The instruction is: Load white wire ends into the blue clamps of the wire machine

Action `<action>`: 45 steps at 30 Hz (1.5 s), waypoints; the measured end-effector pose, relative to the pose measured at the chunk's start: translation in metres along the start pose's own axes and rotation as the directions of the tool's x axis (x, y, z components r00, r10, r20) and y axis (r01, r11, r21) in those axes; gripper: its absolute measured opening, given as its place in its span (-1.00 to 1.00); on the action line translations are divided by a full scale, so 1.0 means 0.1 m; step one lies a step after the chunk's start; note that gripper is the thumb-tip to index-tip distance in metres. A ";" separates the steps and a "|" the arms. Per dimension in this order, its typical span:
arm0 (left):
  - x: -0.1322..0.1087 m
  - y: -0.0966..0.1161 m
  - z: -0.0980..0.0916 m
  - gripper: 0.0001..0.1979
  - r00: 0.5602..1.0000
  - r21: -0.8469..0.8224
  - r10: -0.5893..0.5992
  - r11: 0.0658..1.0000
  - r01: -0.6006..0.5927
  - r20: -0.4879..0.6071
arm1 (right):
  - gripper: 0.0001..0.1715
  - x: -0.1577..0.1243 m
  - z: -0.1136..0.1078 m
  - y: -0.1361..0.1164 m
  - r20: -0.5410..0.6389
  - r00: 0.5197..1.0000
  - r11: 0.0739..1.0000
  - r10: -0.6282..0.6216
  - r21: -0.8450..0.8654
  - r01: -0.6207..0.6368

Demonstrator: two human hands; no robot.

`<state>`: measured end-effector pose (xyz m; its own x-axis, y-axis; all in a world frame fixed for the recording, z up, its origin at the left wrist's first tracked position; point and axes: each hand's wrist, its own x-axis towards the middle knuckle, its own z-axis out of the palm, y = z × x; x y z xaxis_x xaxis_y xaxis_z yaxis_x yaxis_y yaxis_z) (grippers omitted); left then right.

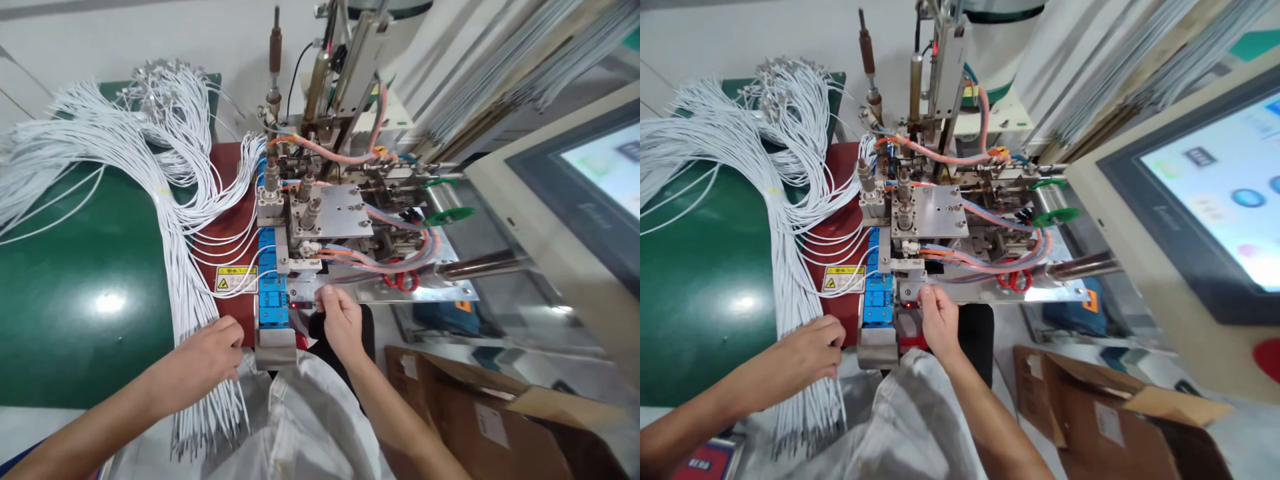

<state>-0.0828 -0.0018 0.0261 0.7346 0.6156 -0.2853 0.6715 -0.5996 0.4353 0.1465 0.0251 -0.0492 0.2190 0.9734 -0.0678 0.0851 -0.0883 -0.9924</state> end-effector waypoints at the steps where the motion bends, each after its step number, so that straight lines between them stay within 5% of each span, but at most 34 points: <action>1: 0.03 0.01 0.00 -0.80 1.000 -0.011 0.023 1.000 -0.023 -0.012 | -0.53 -0.01 0.01 -0.01 0.009 1.000 1.000 0.000 0.007 0.000; 5: 0.21 0.05 0.02 -0.82 0.979 -0.139 -0.039 0.990 0.012 -0.198 | -0.52 -0.10 0.01 -0.02 0.055 0.998 0.998 -0.007 0.070 0.003; 9: 0.37 0.09 0.10 -0.84 0.869 -0.270 -0.265 0.949 0.161 -0.417 | -0.52 -0.22 -0.06 -0.02 0.124 0.992 0.958 -0.020 0.287 -0.017; 14: 0.49 0.16 0.23 -0.79 0.809 -0.267 -0.267 0.953 0.142 -0.523 | -0.59 -0.26 -0.12 -0.09 -0.013 1.000 0.927 0.016 0.376 -0.011; 20: 0.63 0.35 0.27 -0.69 0.799 -0.338 -0.229 0.940 0.034 -0.557 | -0.85 -0.24 -0.06 -0.25 0.148 0.989 0.983 -0.010 0.184 -0.017; 26: 0.65 0.39 0.26 -0.80 0.737 -0.523 -0.372 0.852 0.031 -0.563 | -0.85 -0.30 0.02 -0.29 -0.014 0.999 0.993 -0.043 0.113 0.044; 32: 0.66 0.41 0.28 -0.85 0.699 -0.529 -0.405 0.847 0.045 -0.589 | -0.91 -0.34 0.07 -0.31 0.028 0.980 0.979 -0.197 -0.046 0.198; 41: 0.69 0.41 0.41 -0.92 0.628 -0.701 -0.597 0.704 0.111 -0.500 | -0.86 -0.37 0.20 -0.28 0.012 1.000 0.993 -0.014 0.119 0.012; 45: 0.69 0.42 0.43 -0.92 0.600 -0.687 -0.596 0.720 0.104 -0.534 | -0.86 -0.38 0.25 -0.28 -0.036 0.993 0.993 -0.117 0.013 0.117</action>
<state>0.0006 -0.0068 -0.0120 -0.0113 0.9996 0.0253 0.4931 -0.0164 0.8698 0.1115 -0.0045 -0.0214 0.2424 0.9688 0.0523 0.0974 0.0293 -0.9948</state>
